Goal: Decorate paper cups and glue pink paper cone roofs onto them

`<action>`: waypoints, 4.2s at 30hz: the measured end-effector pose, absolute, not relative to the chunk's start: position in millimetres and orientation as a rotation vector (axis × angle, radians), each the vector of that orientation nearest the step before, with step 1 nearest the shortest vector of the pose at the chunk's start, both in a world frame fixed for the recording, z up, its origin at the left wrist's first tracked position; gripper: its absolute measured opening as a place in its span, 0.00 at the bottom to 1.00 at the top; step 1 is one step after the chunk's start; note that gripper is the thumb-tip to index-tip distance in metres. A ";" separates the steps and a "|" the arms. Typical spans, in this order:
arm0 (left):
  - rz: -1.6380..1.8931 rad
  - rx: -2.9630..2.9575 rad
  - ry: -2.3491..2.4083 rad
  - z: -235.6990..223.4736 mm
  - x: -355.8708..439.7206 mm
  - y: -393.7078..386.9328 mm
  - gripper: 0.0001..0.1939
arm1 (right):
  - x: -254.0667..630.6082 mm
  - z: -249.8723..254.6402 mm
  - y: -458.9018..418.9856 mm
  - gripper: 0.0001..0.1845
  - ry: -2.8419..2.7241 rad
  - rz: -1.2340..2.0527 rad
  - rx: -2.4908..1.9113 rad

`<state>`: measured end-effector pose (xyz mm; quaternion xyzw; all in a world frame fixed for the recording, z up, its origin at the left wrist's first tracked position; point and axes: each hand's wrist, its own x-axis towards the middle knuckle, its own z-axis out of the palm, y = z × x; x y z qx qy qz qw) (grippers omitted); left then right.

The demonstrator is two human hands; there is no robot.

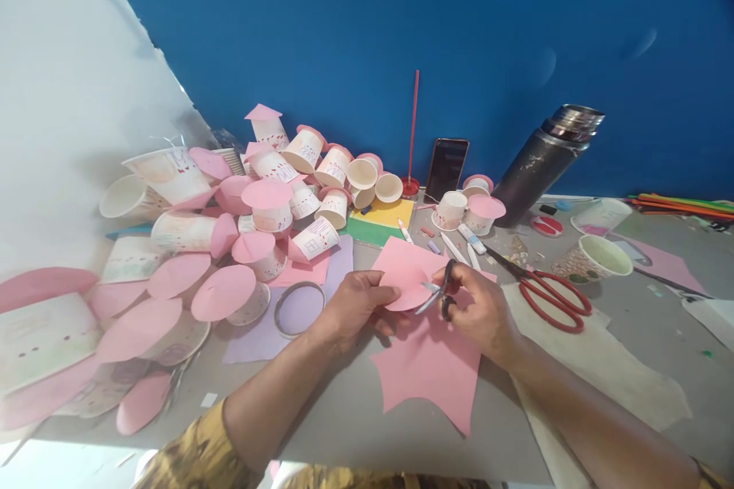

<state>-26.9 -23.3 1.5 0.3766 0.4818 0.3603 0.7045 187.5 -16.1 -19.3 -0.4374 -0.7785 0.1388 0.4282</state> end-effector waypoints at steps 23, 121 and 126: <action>1.311 0.752 1.120 13.0 -36.9 -16.7 0.13 | 189.7 -6.4 -24.8 0.32 -1.852 1.704 -1.212; 0.980 0.901 1.134 -15.6 -2.7 -36.0 0.10 | 186.8 -18.4 -16.5 0.07 -2.248 0.649 -1.420; 0.988 0.791 1.055 -23.9 -3.7 -33.3 0.11 | 187.4 -24.2 -10.6 0.06 -2.220 0.702 -1.360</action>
